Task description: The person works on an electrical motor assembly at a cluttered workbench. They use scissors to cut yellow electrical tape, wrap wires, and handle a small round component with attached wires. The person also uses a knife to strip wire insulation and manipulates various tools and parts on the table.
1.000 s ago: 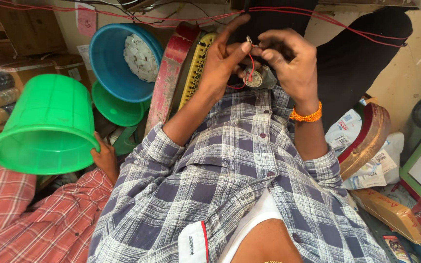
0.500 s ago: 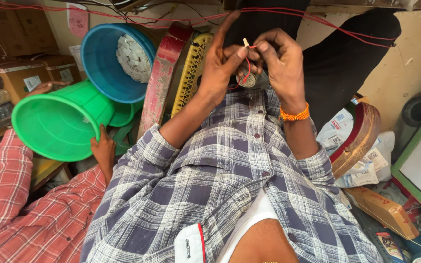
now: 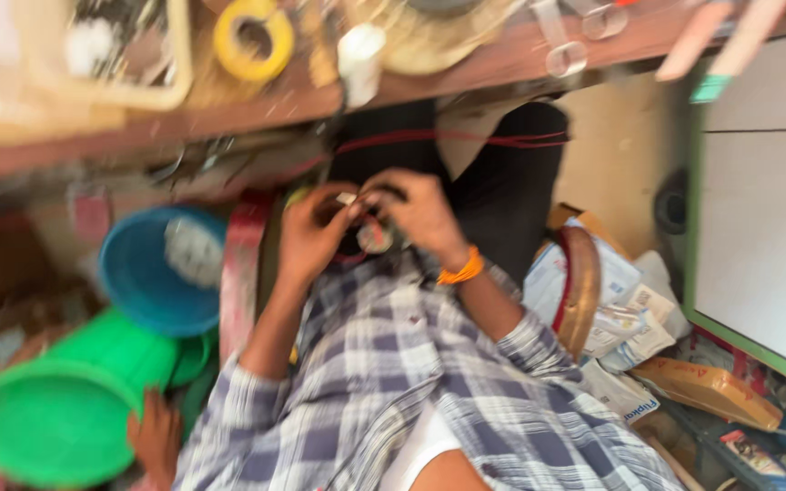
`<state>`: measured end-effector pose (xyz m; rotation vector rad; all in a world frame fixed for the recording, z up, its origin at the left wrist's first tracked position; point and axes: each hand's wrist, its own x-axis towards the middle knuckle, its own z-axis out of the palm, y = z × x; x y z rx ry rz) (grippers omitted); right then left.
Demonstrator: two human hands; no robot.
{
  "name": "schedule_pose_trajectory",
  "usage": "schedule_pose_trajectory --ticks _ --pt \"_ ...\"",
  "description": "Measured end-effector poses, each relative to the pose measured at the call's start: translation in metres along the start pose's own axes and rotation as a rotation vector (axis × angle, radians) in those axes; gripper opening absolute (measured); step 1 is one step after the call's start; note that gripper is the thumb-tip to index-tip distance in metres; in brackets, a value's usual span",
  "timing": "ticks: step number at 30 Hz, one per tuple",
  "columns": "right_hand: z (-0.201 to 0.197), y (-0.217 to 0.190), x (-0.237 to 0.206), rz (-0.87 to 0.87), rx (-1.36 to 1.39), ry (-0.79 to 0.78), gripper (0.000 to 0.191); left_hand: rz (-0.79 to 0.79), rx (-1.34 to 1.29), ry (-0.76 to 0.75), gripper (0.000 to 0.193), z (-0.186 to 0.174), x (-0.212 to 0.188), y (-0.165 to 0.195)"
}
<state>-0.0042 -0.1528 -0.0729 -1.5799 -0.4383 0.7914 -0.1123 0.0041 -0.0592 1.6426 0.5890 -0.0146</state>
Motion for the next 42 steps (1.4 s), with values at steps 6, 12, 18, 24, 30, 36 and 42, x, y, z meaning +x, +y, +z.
schedule_pose_trajectory --ticks 6,12,18,24,30,36,42 --pt "-0.005 -0.011 -0.005 0.053 -0.030 0.062 0.012 0.293 0.271 0.081 0.018 0.007 0.002 0.018" --pt "-0.004 -0.021 -0.007 -0.323 -0.268 0.127 0.012 0.257 0.267 0.083 0.010 0.013 -0.001 0.014" --pt "0.002 -0.032 -0.011 -0.364 -0.311 0.119 0.008 0.126 -0.167 0.020 0.009 0.018 0.000 0.000" --pt "0.006 -0.019 -0.009 -0.243 -0.154 0.070 0.017 -0.003 -0.478 -0.025 0.014 0.026 0.005 -0.023" --pt "0.011 -0.017 -0.007 0.078 0.414 -0.102 0.021 -0.239 -0.988 -0.117 0.023 0.029 0.006 -0.024" --pt "0.017 -0.010 0.001 0.139 0.436 -0.125 0.031 -0.208 -1.081 -0.149 0.027 0.029 0.003 -0.021" --pt "0.022 0.015 -0.012 0.122 0.203 -0.041 0.034 -0.259 -1.034 -0.132 0.031 0.027 -0.011 -0.029"
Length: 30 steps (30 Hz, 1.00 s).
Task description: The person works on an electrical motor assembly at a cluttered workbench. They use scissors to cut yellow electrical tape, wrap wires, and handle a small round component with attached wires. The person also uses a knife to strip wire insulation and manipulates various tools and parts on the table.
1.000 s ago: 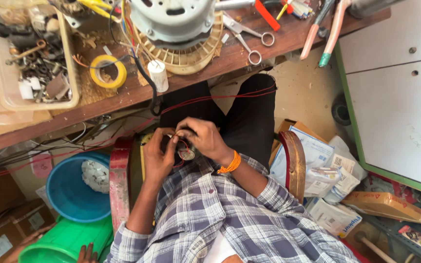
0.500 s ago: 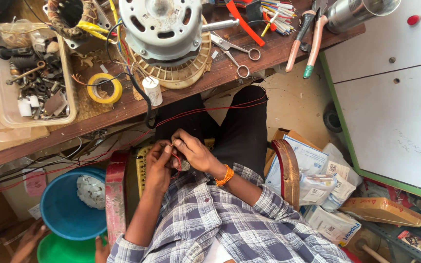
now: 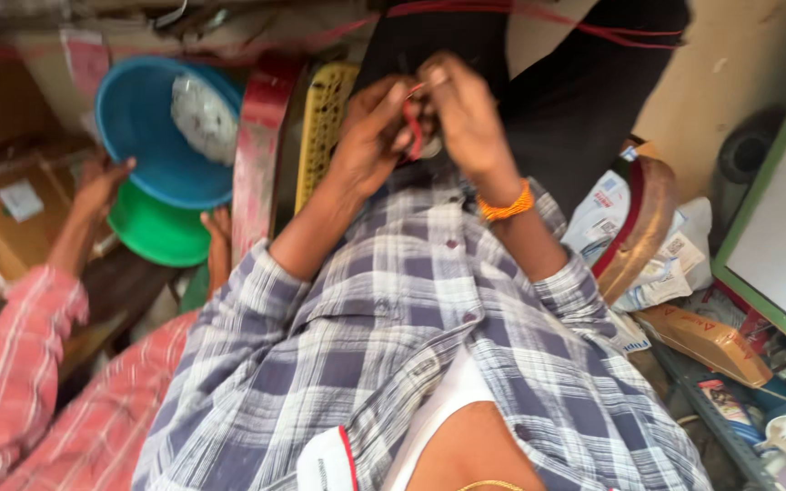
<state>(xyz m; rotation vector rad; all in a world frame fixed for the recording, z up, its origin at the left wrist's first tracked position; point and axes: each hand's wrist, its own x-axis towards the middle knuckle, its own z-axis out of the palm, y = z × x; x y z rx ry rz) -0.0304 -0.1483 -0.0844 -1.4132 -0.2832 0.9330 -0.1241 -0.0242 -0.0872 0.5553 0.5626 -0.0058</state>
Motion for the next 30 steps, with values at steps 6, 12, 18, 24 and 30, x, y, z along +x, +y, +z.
schedule_pose_trajectory --ticks 6,12,18,24,30 --pt "-0.010 -0.003 -0.001 -0.102 0.035 0.056 0.035 0.147 0.063 0.000 0.030 0.007 -0.002 0.015" --pt "-0.029 -0.004 -0.005 -0.251 -0.018 0.061 0.030 0.192 0.289 -0.016 0.030 0.002 -0.003 0.024" --pt "-0.025 -0.017 -0.012 -0.363 -0.290 0.034 0.026 0.156 0.299 -0.046 0.033 0.003 -0.002 0.021" --pt "-0.021 -0.027 -0.006 -0.533 -0.506 0.043 0.016 0.132 0.382 -0.024 0.037 0.004 0.000 0.023" --pt "-0.023 -0.019 -0.002 -0.481 -0.497 0.084 0.015 0.083 0.353 -0.037 0.037 0.004 0.001 0.027"
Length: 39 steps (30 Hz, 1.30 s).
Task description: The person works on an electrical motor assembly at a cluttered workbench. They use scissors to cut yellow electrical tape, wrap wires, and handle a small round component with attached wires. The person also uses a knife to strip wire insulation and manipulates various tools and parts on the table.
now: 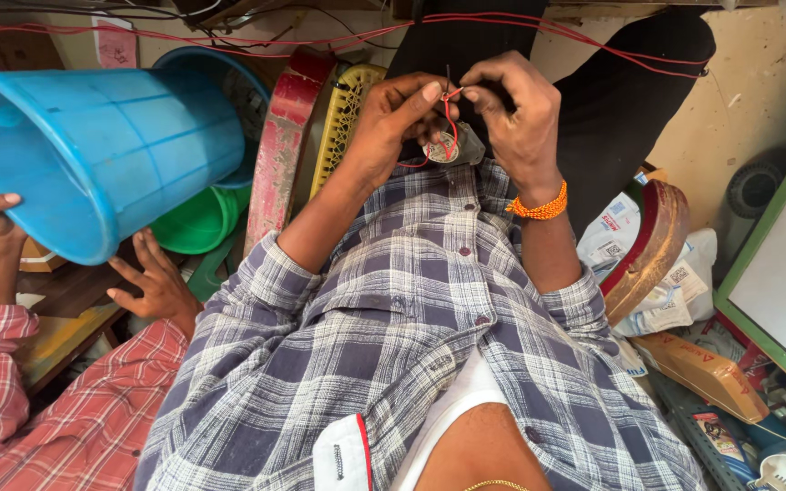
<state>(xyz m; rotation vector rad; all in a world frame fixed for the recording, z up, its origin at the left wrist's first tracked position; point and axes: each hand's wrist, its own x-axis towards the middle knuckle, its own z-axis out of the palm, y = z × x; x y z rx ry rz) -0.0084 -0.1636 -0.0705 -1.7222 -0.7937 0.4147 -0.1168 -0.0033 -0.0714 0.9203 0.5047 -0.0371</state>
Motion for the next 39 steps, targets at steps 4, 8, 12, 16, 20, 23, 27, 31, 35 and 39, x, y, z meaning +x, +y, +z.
schedule_pose_trajectory --ticks 4,8,12,16,20,23,27,31,35,39 --pt "0.000 0.004 -0.002 -0.032 -0.005 0.005 0.021 0.013 -0.077 -0.098 0.033 0.002 -0.004 -0.001" --pt "-0.002 0.006 -0.002 -0.173 -0.077 -0.002 0.025 0.012 -0.069 -0.071 0.029 0.004 -0.007 -0.007" --pt "-0.004 0.007 -0.004 -0.195 -0.074 -0.064 0.028 0.047 -0.129 -0.032 0.026 0.006 -0.006 -0.014" --pt "-0.002 0.009 -0.009 -0.133 -0.108 -0.114 0.031 0.047 -0.167 0.004 0.024 0.005 -0.006 -0.014" --pt "-0.004 0.014 -0.009 -0.046 0.092 -0.039 0.037 0.116 -0.037 0.056 0.023 -0.002 -0.005 -0.006" --pt "-0.008 0.014 -0.008 -0.067 0.123 0.017 0.043 0.189 0.202 0.068 0.020 -0.006 -0.002 0.000" --pt "-0.009 0.004 -0.006 -0.052 0.084 0.020 0.044 0.277 0.432 0.093 0.017 0.001 -0.003 0.002" --pt "-0.008 -0.008 0.000 -0.023 0.024 0.041 0.040 0.387 0.632 0.121 0.016 0.012 -0.009 0.009" --pt "-0.010 -0.007 0.001 -0.036 0.015 0.010 0.028 0.338 0.692 0.131 0.017 0.011 -0.010 0.010" --pt "-0.008 0.001 -0.003 -0.051 -0.010 -0.026 0.020 0.241 0.519 0.075 0.014 0.003 -0.007 0.002"
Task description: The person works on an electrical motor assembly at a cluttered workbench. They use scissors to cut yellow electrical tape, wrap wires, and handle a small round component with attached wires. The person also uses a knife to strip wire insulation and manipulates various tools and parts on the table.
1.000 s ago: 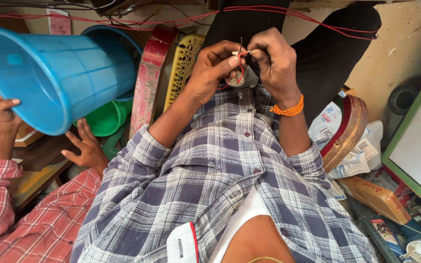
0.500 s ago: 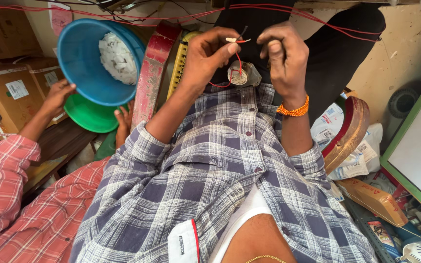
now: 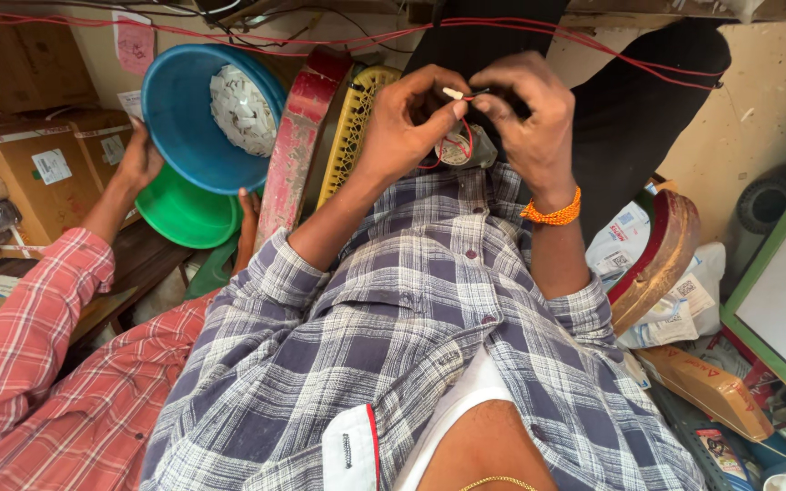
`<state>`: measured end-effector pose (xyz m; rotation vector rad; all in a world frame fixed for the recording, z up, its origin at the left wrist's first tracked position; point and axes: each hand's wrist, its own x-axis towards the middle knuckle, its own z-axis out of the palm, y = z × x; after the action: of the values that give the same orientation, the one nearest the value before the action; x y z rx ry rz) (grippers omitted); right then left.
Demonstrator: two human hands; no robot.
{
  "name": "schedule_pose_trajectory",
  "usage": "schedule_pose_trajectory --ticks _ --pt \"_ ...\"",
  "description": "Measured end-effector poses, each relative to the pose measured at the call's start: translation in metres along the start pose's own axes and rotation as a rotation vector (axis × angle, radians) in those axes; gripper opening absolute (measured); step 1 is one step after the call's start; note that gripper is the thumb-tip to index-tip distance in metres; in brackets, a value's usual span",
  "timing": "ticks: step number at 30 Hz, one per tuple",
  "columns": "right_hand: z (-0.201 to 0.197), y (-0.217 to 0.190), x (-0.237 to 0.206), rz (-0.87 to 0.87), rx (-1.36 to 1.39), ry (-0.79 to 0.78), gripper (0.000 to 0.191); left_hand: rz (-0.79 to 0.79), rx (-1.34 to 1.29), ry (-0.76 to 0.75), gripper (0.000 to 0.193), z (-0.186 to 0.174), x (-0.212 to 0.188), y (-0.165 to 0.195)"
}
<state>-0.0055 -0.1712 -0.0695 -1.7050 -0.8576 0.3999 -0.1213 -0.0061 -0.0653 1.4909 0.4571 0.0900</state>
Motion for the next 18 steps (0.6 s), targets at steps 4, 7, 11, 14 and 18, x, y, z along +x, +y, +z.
schedule_pose_trajectory --ticks 4,7,11,14,18 --pt "0.006 -0.003 0.007 -0.101 -0.098 0.002 0.009 -0.019 -0.220 0.003 0.015 0.001 0.006 0.007" --pt "0.012 -0.011 0.016 -0.080 -0.100 0.025 0.006 -0.035 -0.228 0.010 0.016 0.000 0.010 0.022" --pt "0.017 -0.011 0.018 0.044 -0.053 0.022 0.011 -0.010 0.034 0.021 0.017 -0.003 0.014 0.035" --pt "0.020 -0.004 0.012 0.098 -0.082 0.040 0.015 0.006 -0.138 -0.040 0.016 -0.003 0.015 0.032" --pt "0.027 0.001 0.010 0.092 -0.037 0.069 0.020 -0.164 -0.315 -0.028 0.019 -0.002 0.019 0.023"
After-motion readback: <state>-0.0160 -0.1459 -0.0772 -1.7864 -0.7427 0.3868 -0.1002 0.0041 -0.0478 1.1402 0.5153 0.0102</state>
